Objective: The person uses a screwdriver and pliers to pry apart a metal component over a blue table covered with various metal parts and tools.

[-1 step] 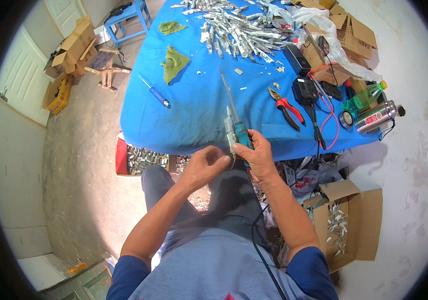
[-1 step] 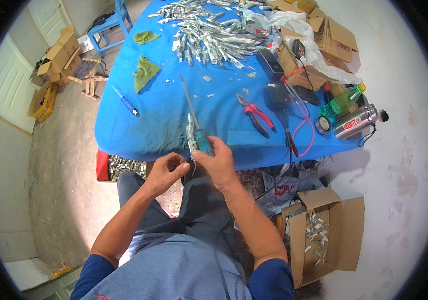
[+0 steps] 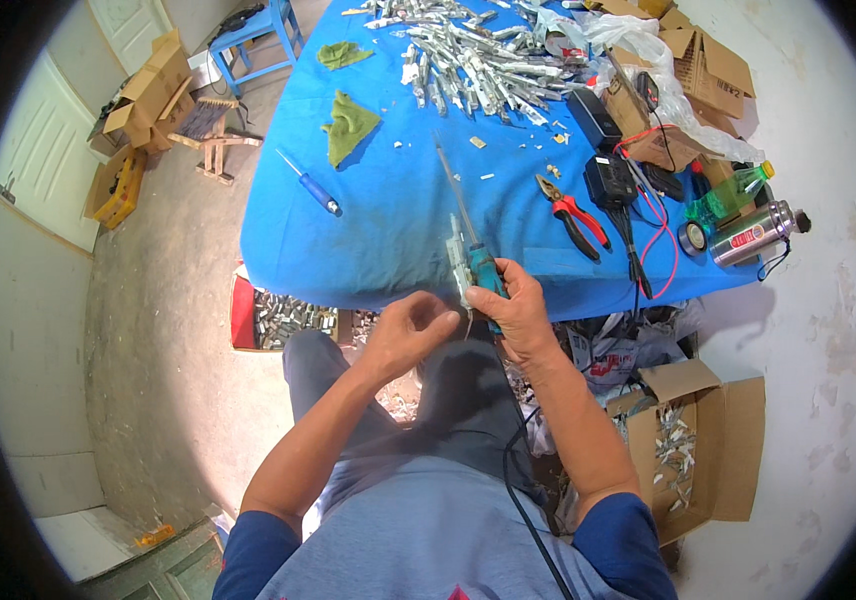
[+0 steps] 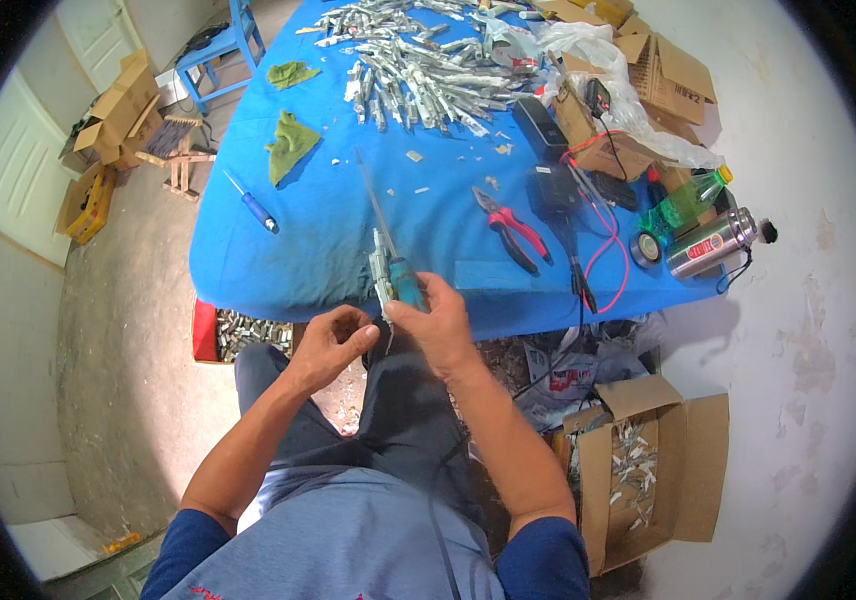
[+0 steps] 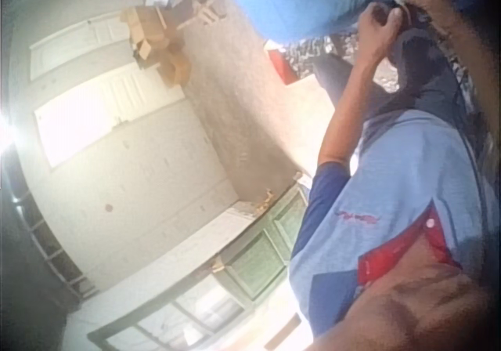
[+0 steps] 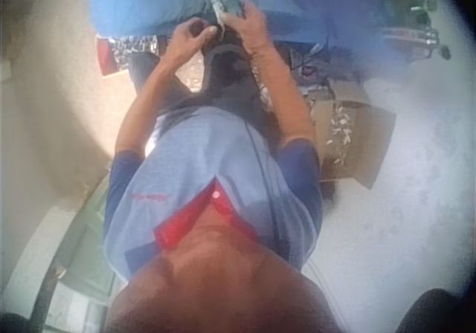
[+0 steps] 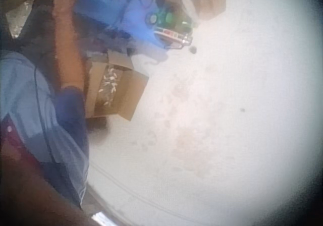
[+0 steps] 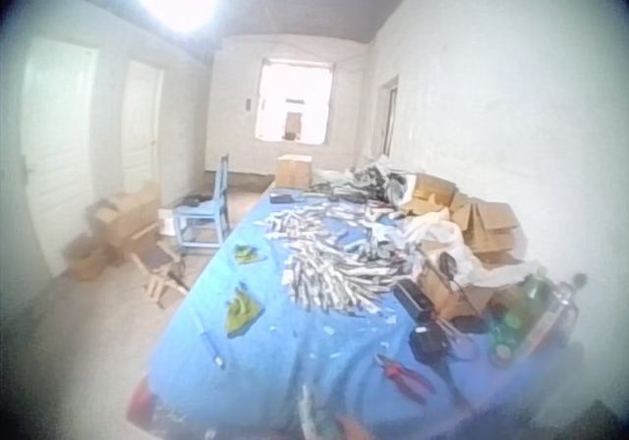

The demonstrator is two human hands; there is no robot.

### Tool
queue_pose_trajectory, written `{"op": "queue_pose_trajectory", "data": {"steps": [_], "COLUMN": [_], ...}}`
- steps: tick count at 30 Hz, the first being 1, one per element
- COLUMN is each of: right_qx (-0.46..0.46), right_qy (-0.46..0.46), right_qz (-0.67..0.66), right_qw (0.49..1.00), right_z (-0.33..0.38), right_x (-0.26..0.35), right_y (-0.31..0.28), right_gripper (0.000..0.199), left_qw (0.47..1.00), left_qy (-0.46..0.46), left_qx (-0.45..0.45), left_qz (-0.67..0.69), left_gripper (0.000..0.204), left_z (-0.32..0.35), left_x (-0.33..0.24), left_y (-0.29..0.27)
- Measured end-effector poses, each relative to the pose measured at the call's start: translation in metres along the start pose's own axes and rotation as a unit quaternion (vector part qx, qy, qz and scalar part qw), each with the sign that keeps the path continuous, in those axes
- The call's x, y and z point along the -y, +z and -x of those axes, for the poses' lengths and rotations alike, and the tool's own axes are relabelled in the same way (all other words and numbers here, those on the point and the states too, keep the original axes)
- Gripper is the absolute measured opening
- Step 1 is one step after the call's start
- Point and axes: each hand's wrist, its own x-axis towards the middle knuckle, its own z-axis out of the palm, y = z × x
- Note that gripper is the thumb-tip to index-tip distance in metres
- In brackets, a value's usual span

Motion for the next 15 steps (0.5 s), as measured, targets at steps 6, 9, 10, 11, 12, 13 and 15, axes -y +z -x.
{"op": "queue_pose_trajectory", "data": {"steps": [6,9,10,11,12,13,15], "right_qx": [0.09,0.157,0.186,0.215,0.242,0.257,0.3], "right_qy": [0.078,0.137,0.143,0.148,0.153,0.154,0.152], "right_qz": [0.042,0.11,0.13,0.15,0.171,0.181,0.219], "right_qw": [0.992,0.972,0.963,0.954,0.943,0.937,0.916], "right_z": [-0.01,-0.028,-0.035,-0.042,-0.048,-0.054,-0.071], "right_x": [0.033,0.052,0.059,0.066,0.072,0.075,0.079], "right_y": [-0.011,-0.02,-0.022,-0.022,-0.023,-0.022,-0.021], "right_gripper": [0.04,0.039,0.04,0.04,0.041,0.043,0.04], "left_qw": [0.998,0.992,0.989,0.983,0.975,0.965,0.945], "left_qy": [0.026,0.06,0.069,0.085,0.11,0.135,0.15], "left_qx": [-0.059,-0.09,-0.101,-0.117,-0.121,-0.125,-0.118], "left_qz": [-0.017,-0.072,-0.085,-0.117,-0.152,-0.188,-0.266], "left_gripper": [0.032,0.031,0.032,0.033,0.034,0.035,0.039], "left_z": [0.003,0.0,-0.001,-0.004,-0.008,-0.011,-0.018], "left_x": [-0.015,-0.023,-0.024,-0.023,-0.027,-0.033,-0.043], "left_y": [-0.014,-0.027,-0.032,-0.038,-0.043,-0.048,-0.056]}}
